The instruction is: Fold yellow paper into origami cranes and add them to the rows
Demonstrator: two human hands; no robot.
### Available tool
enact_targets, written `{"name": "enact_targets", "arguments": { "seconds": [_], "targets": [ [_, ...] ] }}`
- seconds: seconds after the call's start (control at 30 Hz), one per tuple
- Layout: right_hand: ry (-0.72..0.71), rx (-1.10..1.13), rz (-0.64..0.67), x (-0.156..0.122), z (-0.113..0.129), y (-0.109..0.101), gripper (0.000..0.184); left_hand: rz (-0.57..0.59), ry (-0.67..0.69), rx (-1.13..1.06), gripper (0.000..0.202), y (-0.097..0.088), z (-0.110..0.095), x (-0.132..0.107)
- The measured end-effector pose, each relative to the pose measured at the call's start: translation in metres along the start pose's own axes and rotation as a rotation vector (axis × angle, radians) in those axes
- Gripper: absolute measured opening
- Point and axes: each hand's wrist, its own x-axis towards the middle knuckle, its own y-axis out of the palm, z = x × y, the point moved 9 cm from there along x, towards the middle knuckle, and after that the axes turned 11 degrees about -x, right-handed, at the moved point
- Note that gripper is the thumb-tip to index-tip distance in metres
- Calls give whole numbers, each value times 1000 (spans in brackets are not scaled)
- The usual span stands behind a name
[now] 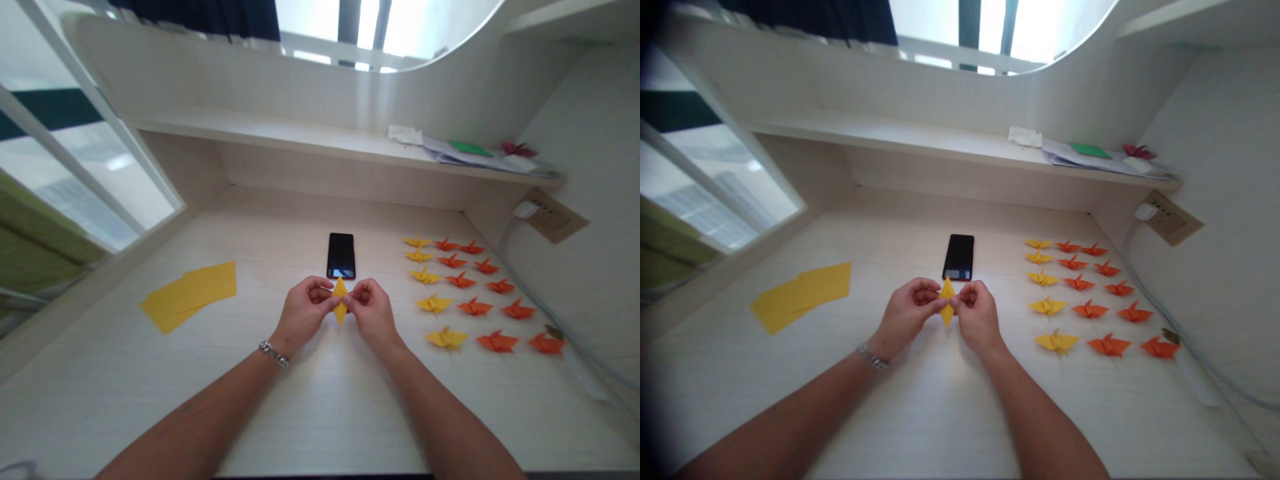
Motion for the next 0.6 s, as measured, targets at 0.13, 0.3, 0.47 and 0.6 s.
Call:
{"name": "enact_targets", "arguments": {
  "seconds": [0.13, 0.3, 0.47, 0.6],
  "targets": [
    [-39, -68, -12, -1, 7, -3, 24, 85, -56, -12, 37, 11, 0, -3],
    [24, -10, 37, 0, -3, 0, 34, 106, -79, 55, 24, 12, 4, -1],
    [115, 6, 139, 1, -19, 11, 43, 32, -21, 89, 24, 1, 5, 3],
    [85, -58, 206, 0, -17, 14, 37, 65, -23, 48, 24, 2, 4, 3]
  ]
}}
